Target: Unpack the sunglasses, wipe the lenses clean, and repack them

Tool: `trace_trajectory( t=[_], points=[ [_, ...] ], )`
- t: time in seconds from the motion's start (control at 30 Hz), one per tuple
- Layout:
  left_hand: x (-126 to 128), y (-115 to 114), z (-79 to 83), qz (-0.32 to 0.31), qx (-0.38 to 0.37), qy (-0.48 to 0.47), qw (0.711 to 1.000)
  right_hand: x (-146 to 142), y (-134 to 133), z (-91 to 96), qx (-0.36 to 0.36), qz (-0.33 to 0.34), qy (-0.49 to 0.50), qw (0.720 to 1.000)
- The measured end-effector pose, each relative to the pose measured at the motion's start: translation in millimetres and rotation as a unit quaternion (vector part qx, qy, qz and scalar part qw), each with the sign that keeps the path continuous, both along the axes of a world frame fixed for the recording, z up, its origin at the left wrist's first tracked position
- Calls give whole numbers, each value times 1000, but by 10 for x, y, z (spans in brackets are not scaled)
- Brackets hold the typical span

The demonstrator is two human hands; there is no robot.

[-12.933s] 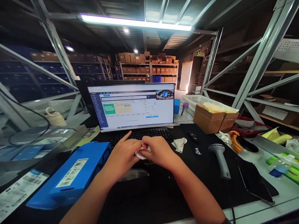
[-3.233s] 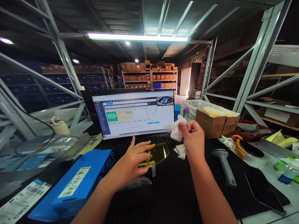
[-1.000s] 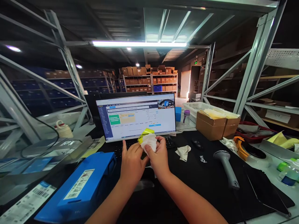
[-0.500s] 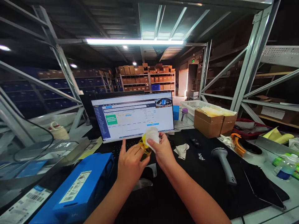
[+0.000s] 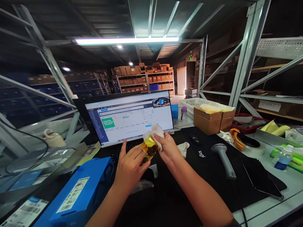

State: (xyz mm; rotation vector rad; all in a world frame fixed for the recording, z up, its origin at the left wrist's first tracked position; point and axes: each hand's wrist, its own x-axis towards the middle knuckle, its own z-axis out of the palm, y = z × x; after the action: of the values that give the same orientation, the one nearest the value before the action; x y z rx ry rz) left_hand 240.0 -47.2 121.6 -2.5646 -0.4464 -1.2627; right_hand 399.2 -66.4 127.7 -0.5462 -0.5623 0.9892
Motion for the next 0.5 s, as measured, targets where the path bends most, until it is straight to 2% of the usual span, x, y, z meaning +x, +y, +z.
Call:
trace_trajectory(
  t=[0.1,0.23,0.37,0.43,0.5],
  points=[
    [-21,-23,18,-10,-2,-2,1000,190,3,38,2,-18,4,1000],
    [-54,-34,70,-14,-31,-45,998,434,-2,79,-17,-110,-26,993],
    [-71,-53,108,-10,-39,-89,995,538,-31,72,-11,-142,-146,979],
    [-74,-66,118,-8,-37,-103,994,543,-48,44,-30,-163,-251,954],
    [-77,-80,127,-10,-37,-109,993,529,-61,16,-61,-209,-363,906]
  ],
)
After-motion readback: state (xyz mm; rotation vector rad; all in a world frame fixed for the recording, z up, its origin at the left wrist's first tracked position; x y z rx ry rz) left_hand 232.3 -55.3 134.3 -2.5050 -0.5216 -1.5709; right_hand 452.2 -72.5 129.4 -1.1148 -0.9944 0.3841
